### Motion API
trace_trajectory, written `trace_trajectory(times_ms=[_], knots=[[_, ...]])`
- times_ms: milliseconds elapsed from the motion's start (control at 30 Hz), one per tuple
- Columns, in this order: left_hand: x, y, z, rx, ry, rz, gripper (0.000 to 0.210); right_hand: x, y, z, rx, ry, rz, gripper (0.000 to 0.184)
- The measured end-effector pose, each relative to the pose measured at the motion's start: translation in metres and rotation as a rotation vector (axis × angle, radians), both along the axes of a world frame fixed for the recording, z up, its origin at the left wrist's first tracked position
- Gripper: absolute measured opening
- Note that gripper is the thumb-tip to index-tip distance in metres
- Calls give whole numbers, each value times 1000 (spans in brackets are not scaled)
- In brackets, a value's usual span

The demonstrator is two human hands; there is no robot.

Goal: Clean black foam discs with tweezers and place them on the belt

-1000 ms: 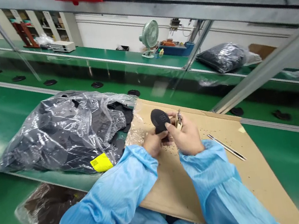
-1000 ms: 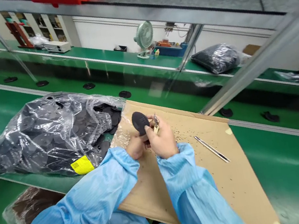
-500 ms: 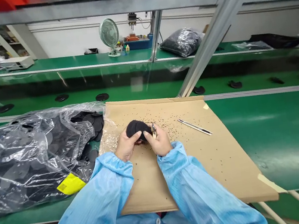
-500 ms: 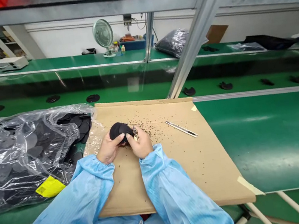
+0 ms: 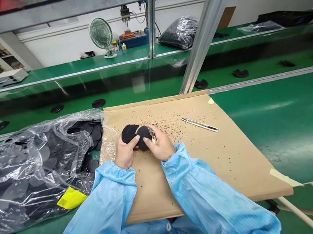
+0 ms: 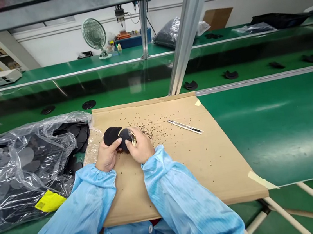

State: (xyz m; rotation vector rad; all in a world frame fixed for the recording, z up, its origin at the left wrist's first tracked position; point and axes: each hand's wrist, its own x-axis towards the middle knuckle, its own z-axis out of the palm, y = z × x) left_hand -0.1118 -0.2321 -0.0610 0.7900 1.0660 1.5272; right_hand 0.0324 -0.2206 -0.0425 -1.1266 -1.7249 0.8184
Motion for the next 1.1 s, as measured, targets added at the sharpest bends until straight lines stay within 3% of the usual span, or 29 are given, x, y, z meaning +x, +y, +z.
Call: trace_trajectory(times_ms=[133,300,400,533,600,700,800,900,1100], knots=[[-1,1,-1,-22,31,-22,54,4,2,2,-33,41,-25,39],[0,2,0,23,-145,2,55,5,8,-2,-127,148,-72,18],[-1,1,1,-10,-185,-32,53,1,8,-5,-96,322,-143,24],[1,-3,3,-12,-164,-185,58,-7,5,-7,-66,531,-255,32],[2,-3,3,-1,-150,-175,59,-9,4,-8,-54,490,-259,26],[0,1,2,-4,-151,-30,54,-10,1,-9,-58,329,-199,18],[-3,3,1,-27,-144,50,50,-10,-2,-8,-42,232,-148,23],[-1,2,3,-27,-93,34,50,-8,-3,-7,-3,213,-114,29],[2,-4,8,34,-160,-84,58,-7,3,-12,-65,291,-27,16]])
